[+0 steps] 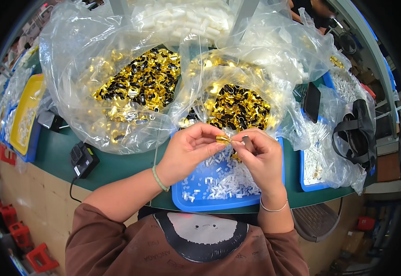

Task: The person repeatedly picks small white plastic pieces from a blue tray and inserts them into small gold and black components held in the left hand. The person works continuously at a table with large bags of components and a blue tray of white pieces.

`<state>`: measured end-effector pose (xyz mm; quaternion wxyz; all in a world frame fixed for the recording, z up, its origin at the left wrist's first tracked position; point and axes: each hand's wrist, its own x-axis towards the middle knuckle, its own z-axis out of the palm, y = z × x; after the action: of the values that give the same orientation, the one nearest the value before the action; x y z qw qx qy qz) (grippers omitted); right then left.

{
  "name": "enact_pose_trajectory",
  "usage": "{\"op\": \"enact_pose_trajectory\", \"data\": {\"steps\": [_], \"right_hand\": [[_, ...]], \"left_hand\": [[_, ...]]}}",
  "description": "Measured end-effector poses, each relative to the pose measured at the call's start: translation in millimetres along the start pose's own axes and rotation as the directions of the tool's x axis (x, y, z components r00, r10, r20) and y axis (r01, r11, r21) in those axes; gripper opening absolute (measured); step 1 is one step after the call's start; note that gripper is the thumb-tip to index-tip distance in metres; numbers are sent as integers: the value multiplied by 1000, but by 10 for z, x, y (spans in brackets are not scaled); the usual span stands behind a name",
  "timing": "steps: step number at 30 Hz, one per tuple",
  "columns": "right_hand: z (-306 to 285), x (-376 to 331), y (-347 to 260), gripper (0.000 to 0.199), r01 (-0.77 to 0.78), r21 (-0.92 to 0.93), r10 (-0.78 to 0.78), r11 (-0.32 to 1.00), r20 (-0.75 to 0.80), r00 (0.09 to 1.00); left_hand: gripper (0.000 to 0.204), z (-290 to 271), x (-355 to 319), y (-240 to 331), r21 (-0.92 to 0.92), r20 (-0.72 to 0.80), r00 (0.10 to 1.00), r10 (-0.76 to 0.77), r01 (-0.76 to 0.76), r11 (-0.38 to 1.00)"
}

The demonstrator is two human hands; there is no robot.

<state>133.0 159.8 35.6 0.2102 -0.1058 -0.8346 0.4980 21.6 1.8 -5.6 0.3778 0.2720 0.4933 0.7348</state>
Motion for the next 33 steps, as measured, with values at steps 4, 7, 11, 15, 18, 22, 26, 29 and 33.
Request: {"op": "enact_pose_trajectory", "data": {"steps": [4, 7, 11, 15, 18, 22, 26, 29, 33], "right_hand": [[-39, 13, -9, 10, -86, -15, 87, 996, 59, 994], [-1, -9, 3, 9, -58, -32, 58, 998, 1, 998], [66, -12, -29, 9, 49, -124, -62, 991, -106, 992], [58, -9, -22, 9, 65, -112, -75, 992, -88, 993], [77, -2, -45, 10, 93, -152, -104, 984, -66, 992], [82, -9, -64, 11, 88, -168, -101, 982, -75, 992], [148, -40, -27, 15, 134, -189, -156, 973, -106, 982], [189, -57, -23, 17, 167, -198, -194, 966, -129, 972], [206, -67, -69, 17, 201, -217, -233, 955, -133, 963]], "left_hand": [[27, -16, -8, 10, 18, 8, 1000, -6, 6, 1000], [26, -6, -1, 37, 24, 4, 999, -32, 32, 999], [25, 7, 10, 45, 19, -8, 999, -32, 33, 999], [25, -20, 33, 32, -19, -21, 999, -43, 43, 999], [24, -19, 21, 34, -18, -30, 998, -47, 47, 999], [24, -13, 22, 32, -24, -31, 999, -32, 32, 999], [23, -7, 17, 4, -20, -52, 999, -13, 11, 1000], [25, -7, 10, 9, -34, -59, 998, -18, 16, 999], [25, 27, -1, 16, -46, -93, 995, 22, -27, 999]]}}
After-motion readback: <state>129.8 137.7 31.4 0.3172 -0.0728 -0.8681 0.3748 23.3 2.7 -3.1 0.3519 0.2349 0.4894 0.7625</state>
